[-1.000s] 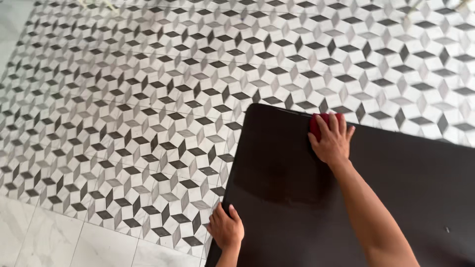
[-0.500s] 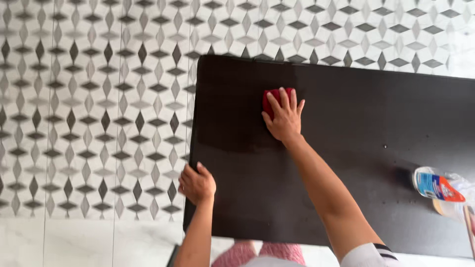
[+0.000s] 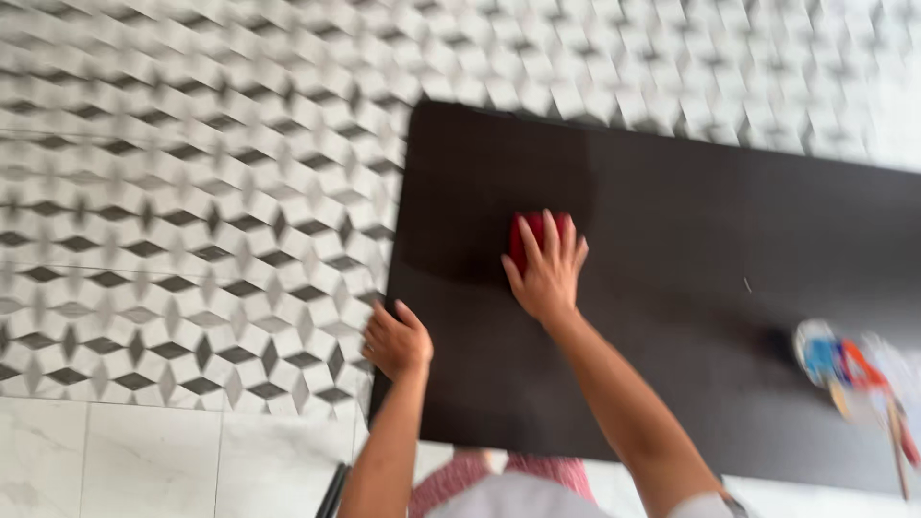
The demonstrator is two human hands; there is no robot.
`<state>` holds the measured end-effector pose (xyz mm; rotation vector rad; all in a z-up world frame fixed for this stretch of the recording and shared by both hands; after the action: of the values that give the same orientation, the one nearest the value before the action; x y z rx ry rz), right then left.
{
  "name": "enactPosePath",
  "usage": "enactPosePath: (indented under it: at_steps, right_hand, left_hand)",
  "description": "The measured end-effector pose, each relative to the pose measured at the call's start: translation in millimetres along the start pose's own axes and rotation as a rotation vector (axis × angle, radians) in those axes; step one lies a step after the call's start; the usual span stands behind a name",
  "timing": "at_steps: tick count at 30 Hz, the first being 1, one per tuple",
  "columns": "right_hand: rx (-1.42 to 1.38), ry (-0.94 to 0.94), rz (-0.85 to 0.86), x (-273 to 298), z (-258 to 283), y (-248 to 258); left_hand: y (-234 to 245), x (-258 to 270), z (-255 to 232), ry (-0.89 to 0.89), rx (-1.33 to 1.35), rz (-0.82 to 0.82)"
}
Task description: The person scrubs a dark tabletop with a brush and cleaning solution, then wipes the surface with a red cloth. They spray cleaner onto the cloth and continue wiping the table, leaving it visibly cleaner.
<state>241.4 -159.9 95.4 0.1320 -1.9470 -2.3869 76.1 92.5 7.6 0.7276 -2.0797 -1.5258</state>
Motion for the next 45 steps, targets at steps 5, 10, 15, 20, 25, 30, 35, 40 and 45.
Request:
enactPosePath:
  at_steps: [5, 10, 15, 20, 25, 30, 35, 40, 45]
  right_hand:
    - [-0.036, -0.011, -0.015, -10, 23, -14]
    - [0.125, -0.017, 0.197, -5, 54, -58]
    - [0.165, 0.092, 0.28, -27, 104, -87]
    - [0.185, 0.138, 0.323, -43, 135, -96]
    - [0.181, 0.19, 0.279, -68, 159, -93]
    - [0.065, 0.215, 0.348, -80, 157, -80]
    - [0.079, 0.299, 0.426, -74, 136, -70]
    - [-0.036, 0.193, 0.428, -48, 95, -53]
    - [-0.303, 0.07, 0.34, -20, 59, -16]
  left_hand:
    - [-15, -6, -13, 0.014, -0.003, 0.041]
    - [-10, 9, -20, 0.02, 0.011, 0.098]
    - [-16, -3, -31, 0.035, 0.0, 0.115]
    - [-17, 10, -32, 0.06, 0.013, 0.254]
    - [-16, 8, -33, 0.098, 0.023, 0.275]
    - [-25, 8, -28, 0.104, 0.01, 0.302]
    - [-31, 4, -21, 0.115, 0.025, 0.251]
    - [-47, -6, -14, 0.087, 0.057, 0.23]
    - [-69, -30, 0, 0.007, 0.274, 0.271]
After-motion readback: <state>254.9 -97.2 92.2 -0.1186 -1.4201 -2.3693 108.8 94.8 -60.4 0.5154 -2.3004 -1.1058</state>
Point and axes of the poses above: each hand's wrist, its own x-axis away from the middle knuckle, its own y-axis out of the back of the hand, z = x × y, the point moved 9 cm from there along -x, towards the middle knuckle, and after that the axes turned 12 degrees about -y, right-handed, at the moved point
